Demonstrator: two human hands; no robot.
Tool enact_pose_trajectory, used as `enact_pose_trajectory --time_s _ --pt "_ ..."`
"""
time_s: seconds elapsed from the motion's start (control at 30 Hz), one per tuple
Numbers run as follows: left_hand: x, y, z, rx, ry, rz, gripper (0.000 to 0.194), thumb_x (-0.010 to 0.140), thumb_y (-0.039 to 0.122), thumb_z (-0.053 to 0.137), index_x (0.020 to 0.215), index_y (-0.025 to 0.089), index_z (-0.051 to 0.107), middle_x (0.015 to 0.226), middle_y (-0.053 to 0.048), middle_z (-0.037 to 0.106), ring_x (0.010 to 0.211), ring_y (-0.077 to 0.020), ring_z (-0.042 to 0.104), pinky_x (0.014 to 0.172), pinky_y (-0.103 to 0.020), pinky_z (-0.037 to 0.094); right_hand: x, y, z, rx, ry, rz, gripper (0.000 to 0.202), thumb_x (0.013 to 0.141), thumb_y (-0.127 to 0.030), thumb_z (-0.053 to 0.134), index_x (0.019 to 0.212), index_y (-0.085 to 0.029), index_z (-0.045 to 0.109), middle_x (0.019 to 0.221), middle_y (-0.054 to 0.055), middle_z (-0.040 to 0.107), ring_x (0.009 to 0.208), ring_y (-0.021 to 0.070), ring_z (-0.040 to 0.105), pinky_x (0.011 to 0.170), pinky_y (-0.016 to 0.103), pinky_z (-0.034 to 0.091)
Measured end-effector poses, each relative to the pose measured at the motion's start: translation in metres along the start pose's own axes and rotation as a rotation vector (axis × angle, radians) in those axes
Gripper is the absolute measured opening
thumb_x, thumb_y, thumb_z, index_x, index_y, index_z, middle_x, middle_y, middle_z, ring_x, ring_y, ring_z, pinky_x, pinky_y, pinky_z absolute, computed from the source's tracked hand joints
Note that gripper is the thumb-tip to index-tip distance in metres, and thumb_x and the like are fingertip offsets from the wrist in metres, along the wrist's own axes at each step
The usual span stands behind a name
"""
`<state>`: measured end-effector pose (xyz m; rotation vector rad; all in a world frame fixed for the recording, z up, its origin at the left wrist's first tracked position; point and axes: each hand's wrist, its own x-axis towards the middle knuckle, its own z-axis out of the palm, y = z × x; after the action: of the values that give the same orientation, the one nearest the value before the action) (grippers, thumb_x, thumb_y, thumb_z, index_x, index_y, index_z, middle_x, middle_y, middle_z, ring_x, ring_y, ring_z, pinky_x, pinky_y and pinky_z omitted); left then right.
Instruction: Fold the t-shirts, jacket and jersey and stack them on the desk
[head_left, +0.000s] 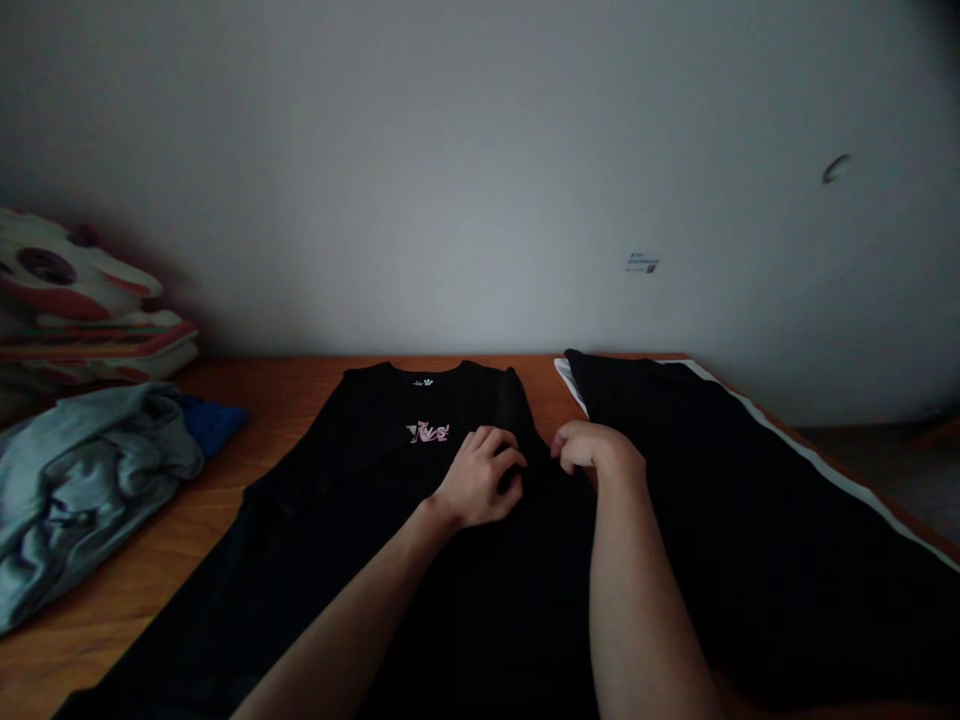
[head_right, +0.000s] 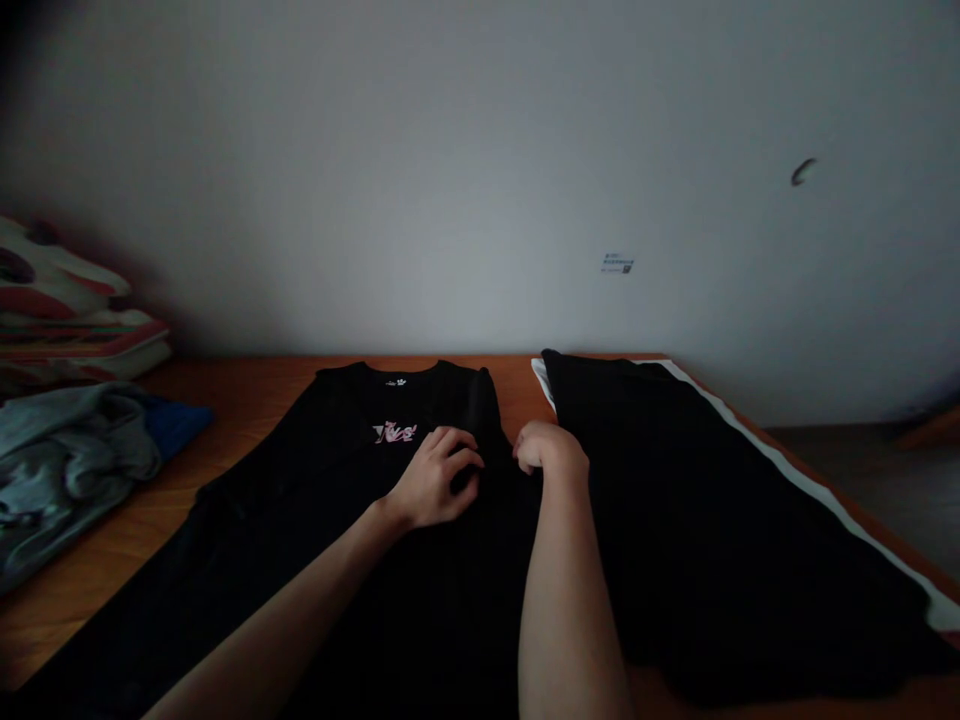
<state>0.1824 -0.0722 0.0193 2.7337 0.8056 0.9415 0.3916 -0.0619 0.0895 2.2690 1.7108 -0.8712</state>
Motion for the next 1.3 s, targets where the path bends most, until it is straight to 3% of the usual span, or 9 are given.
enact_pose_trajectory --time_s 0.1,0.2,0.3,0.47,0.6,0.77,0.9,1.17,1.3 --pt "0.003 -0.008 -0.001 -0.029 0.037 -0.134 0.017 0.086 0.032 0.064 0.098 0.022 0.071 0.114 -0.009 0.064 0.107 -0.0258 0.058 0.097 -0.042 0.048 -0.005 -0.002 -0.002 0.002 -0.008 0.002 0.036 0.059 -0.001 0.073 0.085 -0.025 0.079 0.091 -0.001 0.078 0.087 0.0183 0.072 0.063 0.021 0.049" --pt "0.017 -0.034 -0.002 0.089 0.083 -0.485 0.027 0.093 0.035 0.057 0.111 0.019 0.069 0.117 -0.013 0.065 0.111 -0.0279 0.059 0.101 -0.045 0.046 -0.008 -0.004 -0.003 0.003 0.0 0.003 0.033 0.062 -0.005 0.076 0.089 -0.025 0.079 0.095 -0.001 0.077 0.089 0.0187 0.072 0.062 0.022 0.048" --pt "0.034 -0.065 -0.007 0.18 -0.013 -0.76 0.036 0.091 0.043 0.062 0.112 0.015 0.07 0.122 -0.018 0.064 0.118 -0.0349 0.058 0.1 -0.049 0.047 -0.007 -0.004 -0.003 0.002 -0.006 0.004 0.03 0.062 -0.009 0.08 0.087 -0.025 0.078 0.096 0.0 0.077 0.089 0.0195 0.072 0.061 0.023 0.049" --pt "0.048 -0.093 -0.017 -0.031 -0.077 -0.864 0.014 0.083 0.033 0.071 0.091 0.021 0.073 0.104 -0.011 0.074 0.109 -0.0293 0.067 0.093 -0.038 0.052 0.001 -0.001 0.0 0.004 -0.022 0.009 0.023 0.062 -0.009 0.081 0.078 -0.025 0.077 0.09 0.001 0.076 0.086 0.0205 0.072 0.063 0.025 0.049" --pt "0.044 -0.1 -0.023 -0.151 -0.052 -0.929 0.017 0.092 0.031 0.061 0.102 0.018 0.067 0.081 -0.004 0.075 0.078 -0.0185 0.073 0.07 -0.026 0.054 0.002 0.001 0.001 0.004 -0.013 0.011 0.027 0.06 -0.007 0.08 0.08 -0.025 0.078 0.091 0.001 0.076 0.086 0.0211 0.071 0.065 0.026 0.05" --pt "0.021 -0.095 -0.029 -0.2 -0.009 -0.946 0.024 0.092 0.027 0.062 0.113 0.017 0.061 0.074 -0.001 0.073 0.068 -0.0163 0.071 0.063 -0.024 0.051 0.002 0.0 0.002 -0.007 -0.022 0.019 0.032 0.058 -0.003 0.077 0.081 -0.025 0.079 0.088 0.0 0.076 0.083 0.0209 0.072 0.065 0.026 0.05" --pt "0.004 -0.08 -0.029 -0.039 0.031 -0.807 0.017 0.091 0.027 0.061 0.106 0.022 0.064 0.076 -0.001 0.071 0.072 -0.0187 0.07 0.069 -0.028 0.049 0.004 0.001 0.003 -0.011 -0.024 0.029 0.037 0.058 -0.001 0.074 0.084 -0.025 0.079 0.086 0.0 0.076 0.082 0.0201 0.072 0.062 0.025 0.05" --pt "-0.003 -0.077 -0.025 0.003 0.088 -0.808 0.018 0.094 0.029 0.055 0.107 0.021 0.064 0.088 -0.004 0.072 0.083 -0.0207 0.069 0.075 -0.031 0.05 0.002 0.002 0.002 -0.002 -0.016 0.032 0.036 0.056 0.002 0.071 0.079 -0.025 0.077 0.087 0.0 0.077 0.084 0.0209 0.072 0.061 0.025 0.049" --pt "0.0 -0.06 -0.03 0.213 0.028 -0.478 0.024 0.09 0.028 0.059 0.112 0.021 0.066 0.113 -0.011 0.069 0.107 -0.0296 0.062 0.092 -0.043 0.048 -0.003 0.002 0.0 0.003 0.007 0.022 0.034 0.058 -0.001 0.073 0.08 -0.026 0.077 0.089 0.0 0.076 0.087 0.0218 0.071 0.063 0.026 0.049"
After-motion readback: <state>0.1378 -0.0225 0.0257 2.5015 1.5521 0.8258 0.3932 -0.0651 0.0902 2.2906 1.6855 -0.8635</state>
